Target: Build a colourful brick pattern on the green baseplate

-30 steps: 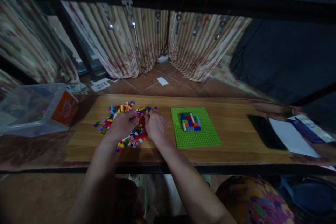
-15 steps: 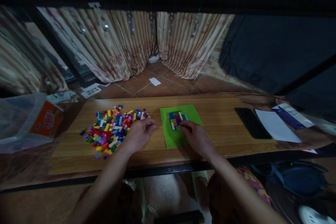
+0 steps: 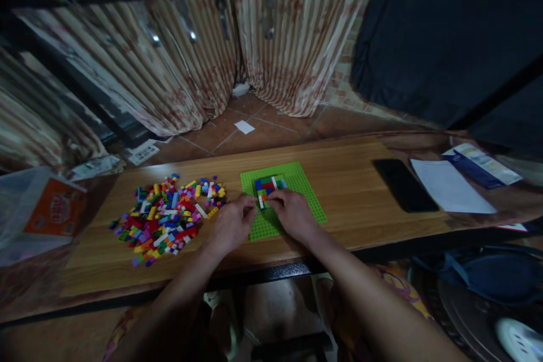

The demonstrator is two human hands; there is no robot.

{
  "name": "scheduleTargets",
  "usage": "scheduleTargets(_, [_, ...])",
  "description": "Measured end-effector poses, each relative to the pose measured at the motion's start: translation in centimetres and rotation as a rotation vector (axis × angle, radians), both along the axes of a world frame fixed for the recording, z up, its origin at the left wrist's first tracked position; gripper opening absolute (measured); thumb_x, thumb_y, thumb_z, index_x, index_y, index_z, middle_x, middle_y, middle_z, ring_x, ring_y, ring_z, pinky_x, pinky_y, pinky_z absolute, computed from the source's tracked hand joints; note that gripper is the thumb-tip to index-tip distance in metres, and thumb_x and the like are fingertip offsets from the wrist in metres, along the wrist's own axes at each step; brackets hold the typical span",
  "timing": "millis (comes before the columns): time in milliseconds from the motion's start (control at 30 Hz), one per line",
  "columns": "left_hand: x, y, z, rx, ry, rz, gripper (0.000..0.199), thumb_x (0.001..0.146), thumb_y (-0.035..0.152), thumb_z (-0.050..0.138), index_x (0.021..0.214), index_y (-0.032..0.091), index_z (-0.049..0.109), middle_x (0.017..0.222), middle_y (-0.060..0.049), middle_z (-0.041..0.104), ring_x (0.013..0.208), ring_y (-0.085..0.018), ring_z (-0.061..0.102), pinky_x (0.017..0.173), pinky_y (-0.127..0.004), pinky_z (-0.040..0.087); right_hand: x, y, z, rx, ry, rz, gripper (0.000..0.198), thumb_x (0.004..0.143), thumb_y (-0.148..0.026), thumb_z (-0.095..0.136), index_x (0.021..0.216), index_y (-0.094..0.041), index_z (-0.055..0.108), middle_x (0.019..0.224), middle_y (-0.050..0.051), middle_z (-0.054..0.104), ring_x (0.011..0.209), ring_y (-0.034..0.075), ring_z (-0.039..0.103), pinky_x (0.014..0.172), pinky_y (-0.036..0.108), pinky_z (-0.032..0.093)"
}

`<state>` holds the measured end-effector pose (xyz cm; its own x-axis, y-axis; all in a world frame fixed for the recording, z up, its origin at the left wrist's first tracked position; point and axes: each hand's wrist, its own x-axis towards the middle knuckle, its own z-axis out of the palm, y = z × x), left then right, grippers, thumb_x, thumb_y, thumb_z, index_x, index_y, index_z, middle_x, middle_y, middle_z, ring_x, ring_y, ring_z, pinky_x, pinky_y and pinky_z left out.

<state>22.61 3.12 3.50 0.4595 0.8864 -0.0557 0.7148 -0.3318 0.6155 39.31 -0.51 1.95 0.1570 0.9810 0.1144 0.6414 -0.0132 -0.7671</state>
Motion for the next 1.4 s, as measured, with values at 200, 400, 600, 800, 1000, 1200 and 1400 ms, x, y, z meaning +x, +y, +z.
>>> scheduleTargets(200, [0.7,0.0,-0.8,0.029,-0.024,0.003,0.025,0.086,0.016,0.053,0.11,0.02,0.06,0.104,-0.005,0.07,0.093,-0.017,0.067,0.086,-0.029,0.05,-0.3,0.2,-0.5,0.089,-0.077,-0.039,0.017,0.085,-0.021,0.058,0.087,-0.023,0.074,0.086,0.003,0.07,0.078,0.016,0.064,0.076,0.029,0.046])
scheduleTargets(400, [0.7,-0.2,-1.1,0.03,-0.028,0.009,0.026,0.087,0.017,0.053,0.112,0.021,0.059,0.105,-0.005,0.07,0.095,-0.017,0.066,0.086,-0.028,0.05,-0.9,0.3,-0.9,0.09,-0.074,-0.098,0.017,0.085,-0.02,0.056,0.085,-0.02,0.073,0.087,0.004,0.071,0.079,0.016,0.064,0.077,0.029,0.047])
scheduleTargets(600, [0.8,-0.2,-1.3,0.051,-0.019,0.025,0.028,0.084,0.017,0.057,0.112,0.021,0.059,0.104,-0.004,0.069,0.092,-0.017,0.066,0.085,-0.029,0.05,-1.3,0.0,-0.9,0.109,-0.022,-0.131,0.016,0.083,-0.018,0.055,0.087,-0.018,0.071,0.089,0.006,0.071,0.079,0.017,0.065,0.077,0.03,0.048])
scheduleTargets(800, [1.0,-0.3,-1.5,0.101,0.017,0.019,0.026,0.086,0.02,0.055,0.112,0.021,0.059,0.102,-0.004,0.07,0.093,-0.018,0.066,0.086,-0.03,0.05,-1.6,0.0,-1.2,0.114,0.003,-0.157,0.017,0.081,-0.017,0.056,0.088,-0.019,0.071,0.089,0.006,0.072,0.079,0.017,0.065,0.079,0.032,0.049])
scheduleTargets(1000, [0.7,-1.3,-0.6,0.167,0.157,-0.001,0.033,0.09,0.023,0.049,0.123,0.022,0.054,0.112,-0.006,0.066,0.098,-0.02,0.063,0.086,-0.031,0.05,-0.5,-0.6,-1.0,0.159,-0.063,-0.186,0.023,0.084,-0.017,0.048,0.092,-0.019,0.07,0.091,0.007,0.071,0.08,0.018,0.065,0.077,0.031,0.05])
scheduleTargets(1200, [0.7,-3.1,-1.1,0.257,0.253,-0.042,0.044,0.093,0.021,0.041,0.137,0.02,0.042,0.117,-0.01,0.06,0.099,-0.022,0.06,0.082,-0.031,0.051,-0.6,-3.2,-0.9,0.087,-0.355,-0.076,0.041,0.085,-0.01,0.04,0.118,-0.018,0.063,0.104,0.009,0.069,0.088,0.02,0.064,0.08,0.031,0.05])
scheduleTargets(1400, [1.4,-4.1,-1.7,0.313,0.431,-0.093,0.055,0.09,0.009,0.037,0.145,0.017,0.032,0.123,-0.014,0.055,0.108,-0.026,0.054,0.086,-0.036,0.051,-1.9,-3.6,-1.4,0.006,-0.576,0.019,0.054,0.079,-0.007,0.046,0.131,-0.014,0.054,0.111,0.014,0.066,0.093,0.024,0.062,0.081,0.034,0.05])
